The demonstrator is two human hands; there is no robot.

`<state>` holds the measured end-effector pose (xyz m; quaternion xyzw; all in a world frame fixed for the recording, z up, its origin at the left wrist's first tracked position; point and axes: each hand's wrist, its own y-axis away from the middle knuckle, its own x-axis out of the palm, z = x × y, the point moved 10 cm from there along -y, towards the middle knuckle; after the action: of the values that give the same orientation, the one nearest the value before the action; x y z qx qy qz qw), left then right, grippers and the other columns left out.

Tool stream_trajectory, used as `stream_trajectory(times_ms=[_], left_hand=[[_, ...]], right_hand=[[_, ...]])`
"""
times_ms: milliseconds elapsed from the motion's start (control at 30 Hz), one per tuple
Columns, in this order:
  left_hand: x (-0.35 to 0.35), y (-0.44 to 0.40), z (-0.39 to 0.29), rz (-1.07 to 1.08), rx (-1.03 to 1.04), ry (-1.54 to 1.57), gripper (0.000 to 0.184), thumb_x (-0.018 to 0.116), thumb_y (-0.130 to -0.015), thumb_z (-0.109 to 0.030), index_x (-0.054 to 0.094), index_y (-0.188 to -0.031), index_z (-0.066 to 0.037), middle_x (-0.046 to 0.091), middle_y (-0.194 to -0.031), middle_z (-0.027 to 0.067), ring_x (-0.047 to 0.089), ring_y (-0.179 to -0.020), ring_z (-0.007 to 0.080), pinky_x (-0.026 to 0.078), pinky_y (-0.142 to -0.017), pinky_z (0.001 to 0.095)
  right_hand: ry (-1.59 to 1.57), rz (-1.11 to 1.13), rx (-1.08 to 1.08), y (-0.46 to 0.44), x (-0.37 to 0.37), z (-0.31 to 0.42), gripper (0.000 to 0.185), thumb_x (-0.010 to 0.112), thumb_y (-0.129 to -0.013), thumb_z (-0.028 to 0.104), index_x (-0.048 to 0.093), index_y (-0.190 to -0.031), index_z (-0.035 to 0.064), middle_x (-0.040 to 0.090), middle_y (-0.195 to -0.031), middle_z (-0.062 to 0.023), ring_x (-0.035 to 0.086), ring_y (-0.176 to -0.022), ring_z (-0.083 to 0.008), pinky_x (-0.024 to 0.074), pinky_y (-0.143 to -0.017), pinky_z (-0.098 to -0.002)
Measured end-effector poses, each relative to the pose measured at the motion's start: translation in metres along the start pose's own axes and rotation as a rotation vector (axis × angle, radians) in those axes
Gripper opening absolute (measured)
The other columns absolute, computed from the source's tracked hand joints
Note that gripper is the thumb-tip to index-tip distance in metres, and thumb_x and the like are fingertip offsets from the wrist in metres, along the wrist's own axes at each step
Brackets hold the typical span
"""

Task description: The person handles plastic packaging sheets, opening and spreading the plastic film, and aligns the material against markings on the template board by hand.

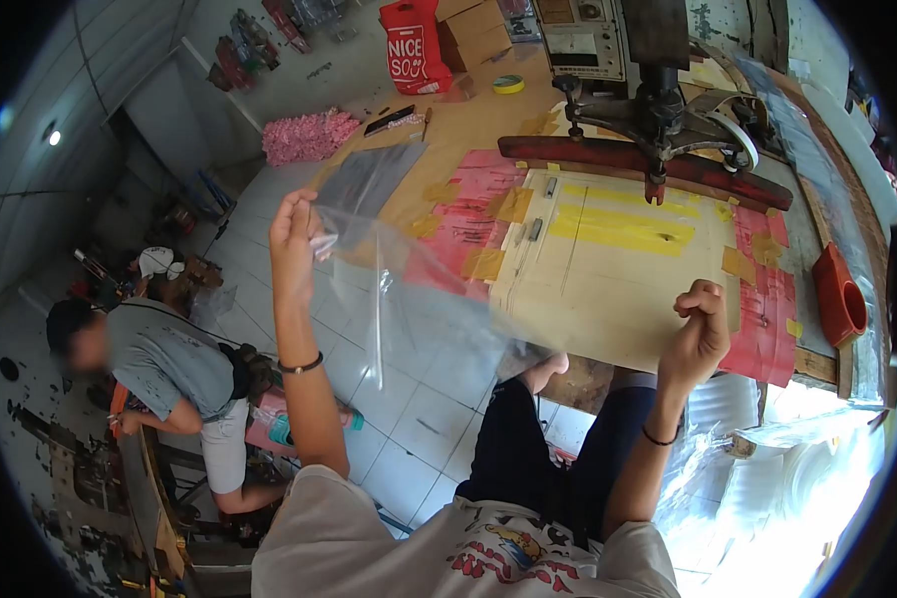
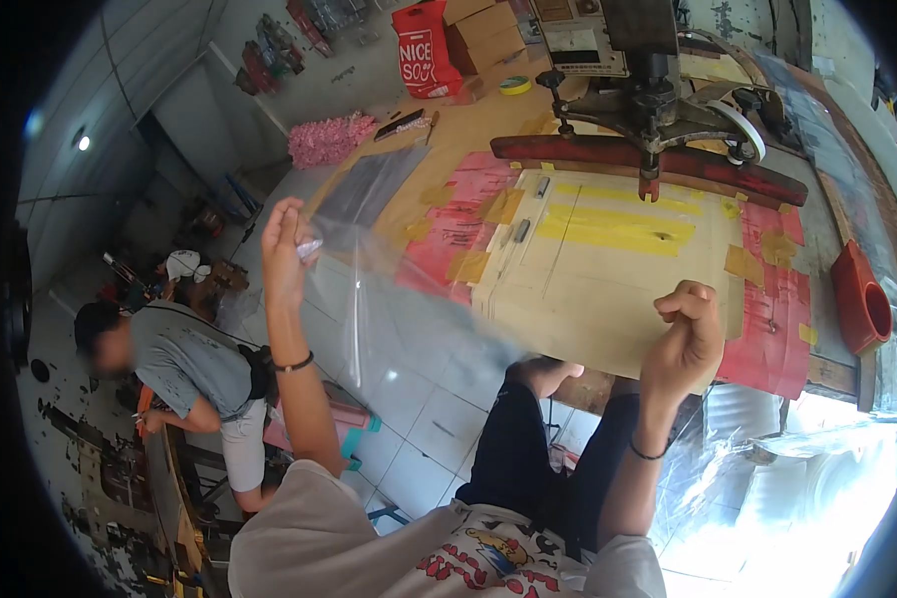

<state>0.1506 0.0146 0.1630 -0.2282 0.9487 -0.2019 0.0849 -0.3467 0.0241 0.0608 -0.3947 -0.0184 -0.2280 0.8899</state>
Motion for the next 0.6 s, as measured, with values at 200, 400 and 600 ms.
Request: stream_trajectory(times_ms=[200,400,600], left_hand=[[0.084,0.065,-0.024,0.436,0.014,0.097,0.018,0.046,-0.106,-0.017,0.057,-0.107,-0.003,0.036,-0.063,-0.0036,0.046,-0.054,0.0093,0.044,-0.054,0.029],[0.133,0.094,-0.062,0.618,0.183,0.169,0.018,0.043,-0.106,-0.012,0.058,-0.106,-0.001,0.04,-0.065,-0.0019,0.048,-0.06,0.0102,0.046,-0.064,0.0285],[0.128,0.116,-0.016,0.697,0.064,0.091,0.021,0.042,-0.106,-0.013,0.06,-0.101,-0.004,0.054,-0.072,0.0008,0.041,-0.061,0.0063,0.04,-0.061,0.0227]], right_hand=[[-0.207,0.548,0.306,0.043,0.095,0.023,0.047,0.064,-0.094,0.011,0.05,-0.138,0.0014,0.067,-0.105,-0.0136,0.066,-0.096,-0.0198,0.0534,-0.082,-0.031],[-0.316,1.047,0.416,0.149,0.177,0.029,0.069,0.065,-0.096,0.037,0.037,-0.146,-0.001,0.062,-0.122,-0.017,0.061,-0.109,-0.0241,0.0545,-0.078,-0.0329],[-0.654,0.907,0.683,0.168,0.19,0.024,0.073,0.065,-0.097,0.038,0.032,-0.148,-0.003,0.054,-0.128,-0.0193,0.055,-0.117,-0.0242,0.0534,-0.083,-0.0339]])
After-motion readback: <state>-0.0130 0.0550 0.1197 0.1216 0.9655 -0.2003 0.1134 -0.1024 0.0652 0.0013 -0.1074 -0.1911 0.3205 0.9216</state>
